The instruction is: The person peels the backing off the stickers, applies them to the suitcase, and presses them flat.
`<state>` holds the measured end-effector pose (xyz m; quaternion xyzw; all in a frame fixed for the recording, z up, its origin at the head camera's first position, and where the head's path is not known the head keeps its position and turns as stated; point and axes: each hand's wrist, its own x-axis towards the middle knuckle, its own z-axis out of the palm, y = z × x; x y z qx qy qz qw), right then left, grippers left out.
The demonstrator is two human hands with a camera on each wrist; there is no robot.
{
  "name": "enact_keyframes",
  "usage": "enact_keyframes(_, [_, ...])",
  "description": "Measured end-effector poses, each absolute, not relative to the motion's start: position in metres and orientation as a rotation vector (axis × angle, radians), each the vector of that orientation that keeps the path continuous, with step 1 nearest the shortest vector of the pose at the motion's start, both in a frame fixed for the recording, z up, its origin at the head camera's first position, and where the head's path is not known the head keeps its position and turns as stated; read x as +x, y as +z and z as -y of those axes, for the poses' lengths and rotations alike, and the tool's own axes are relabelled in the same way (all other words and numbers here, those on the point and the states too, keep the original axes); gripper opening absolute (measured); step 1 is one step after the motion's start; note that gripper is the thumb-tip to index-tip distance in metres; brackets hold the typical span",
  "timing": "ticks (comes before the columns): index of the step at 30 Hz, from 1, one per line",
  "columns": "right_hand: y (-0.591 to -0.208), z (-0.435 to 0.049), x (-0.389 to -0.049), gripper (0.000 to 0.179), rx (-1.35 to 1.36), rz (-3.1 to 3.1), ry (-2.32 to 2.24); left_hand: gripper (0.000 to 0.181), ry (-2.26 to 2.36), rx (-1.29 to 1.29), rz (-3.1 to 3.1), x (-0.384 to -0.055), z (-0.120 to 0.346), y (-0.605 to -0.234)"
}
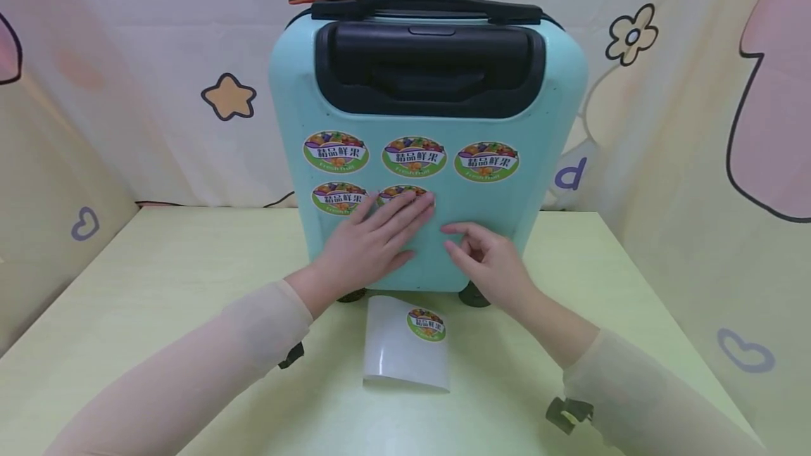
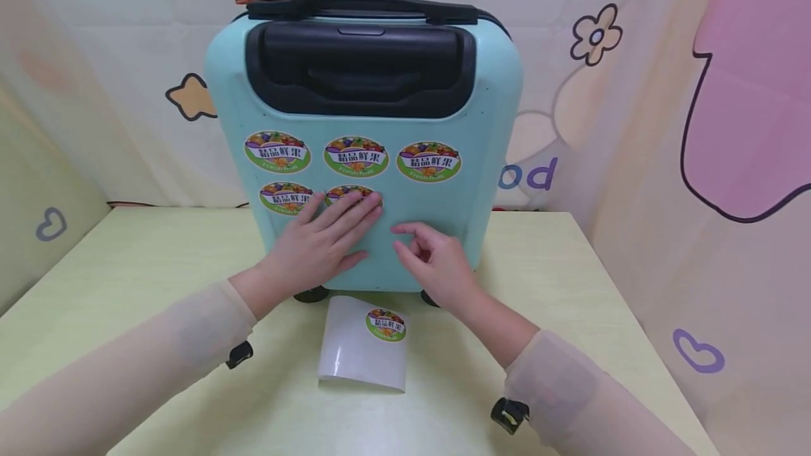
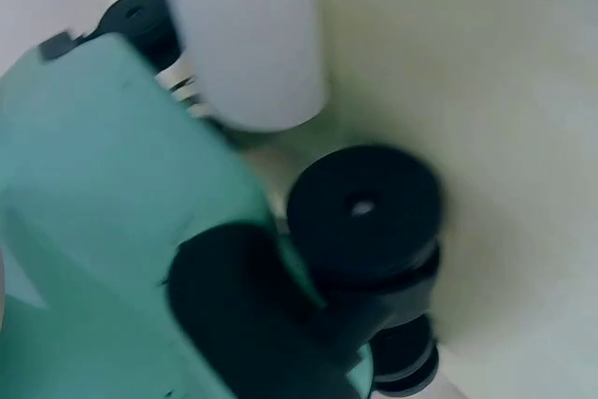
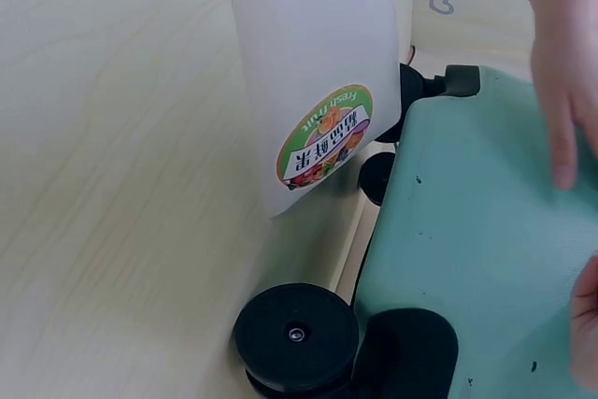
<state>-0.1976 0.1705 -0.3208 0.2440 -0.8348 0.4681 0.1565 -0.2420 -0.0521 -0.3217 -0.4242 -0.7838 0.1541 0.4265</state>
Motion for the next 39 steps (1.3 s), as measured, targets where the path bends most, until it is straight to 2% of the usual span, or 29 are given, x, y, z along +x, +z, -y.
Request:
enact_keyframes(8, [-0.322,-0.170,-0.197,0.020,0.682,2.414,1.361,0.068,0.235,-0.982,1.923,-0.243,0.055,-0.316])
enact_keyframes(29, [-0.332,-0.170,-0.195,0.021,0.655,2.470,1.362,0.071,0.414,-1.099,2.071,-0.235,0.059,-0.357])
enact_keyframes(39, [-0.332,-0.171,-0.194,0.021,0.669,2.481,1.369,0.069,0.329,-1.051,2.012,-0.234,0.052,-0.333])
